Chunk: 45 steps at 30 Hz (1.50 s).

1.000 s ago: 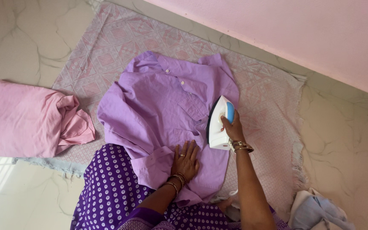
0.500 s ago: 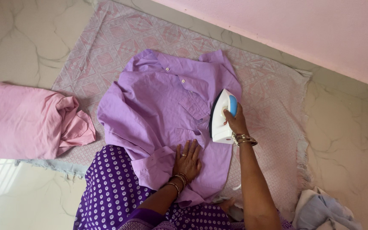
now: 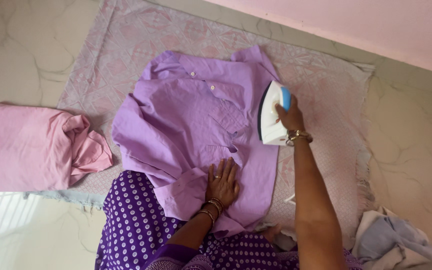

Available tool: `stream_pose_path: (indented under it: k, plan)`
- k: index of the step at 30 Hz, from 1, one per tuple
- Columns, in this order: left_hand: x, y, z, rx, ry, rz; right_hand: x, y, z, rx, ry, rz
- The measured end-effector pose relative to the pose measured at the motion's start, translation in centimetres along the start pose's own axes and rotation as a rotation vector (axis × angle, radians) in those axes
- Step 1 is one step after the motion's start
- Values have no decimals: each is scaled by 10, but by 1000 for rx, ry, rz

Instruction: The person irons a purple shirt laid on a patterned cloth on the floor. They smooth the fabric with one hand while moving the iron with the other, then flip the shirt to iron the other side.

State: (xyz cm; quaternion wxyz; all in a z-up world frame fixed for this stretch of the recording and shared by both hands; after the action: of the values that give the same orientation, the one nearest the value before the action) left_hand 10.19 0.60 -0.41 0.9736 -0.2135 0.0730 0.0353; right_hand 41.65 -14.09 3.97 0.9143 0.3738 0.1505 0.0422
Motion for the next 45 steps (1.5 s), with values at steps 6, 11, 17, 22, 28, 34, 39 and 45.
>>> stream_pose_path:
  k: [6, 11, 17, 22, 28, 34, 39, 45]
  plan:
    - [2, 1, -4, 27, 26, -2, 17, -11, 22, 6, 53, -66]
    - [5, 2, -7, -11, 45, 8, 2, -25, 27, -65, 64, -76]
    - [3, 2, -4, -30, 32, 4, -37, -51, 30, -72, 34, -30]
    - [1, 2, -2, -28, 10, -8, -77, -70, 25, -32, 36, -83]
    - [-2, 1, -2, -19, -58, -20, -129, -68, 20, -46, 50, -127]
    - [-10, -6, -19, 35, 26, -57, -180, -61, 12, -42, 77, -151]
    - [-50, -71, -51, 56, 269, -454, -226, -61, 3, -97, 93, -141]
    - [-85, -93, -64, -30, 288, -573, -267, -59, -8, -50, 92, -98]
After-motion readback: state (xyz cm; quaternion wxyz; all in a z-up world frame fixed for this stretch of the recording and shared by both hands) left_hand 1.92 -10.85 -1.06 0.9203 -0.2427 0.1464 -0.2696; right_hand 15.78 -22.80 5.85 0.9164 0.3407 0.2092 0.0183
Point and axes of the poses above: each hand's wrist, its own x-axis towards the middle knuckle, its own z-axis out of the back of the hand, y = z × x, the point moved 10 cm from there along x, towards the middle knuckle, and after that the axes turned 4 degrees about y, right-handed, at the moved point
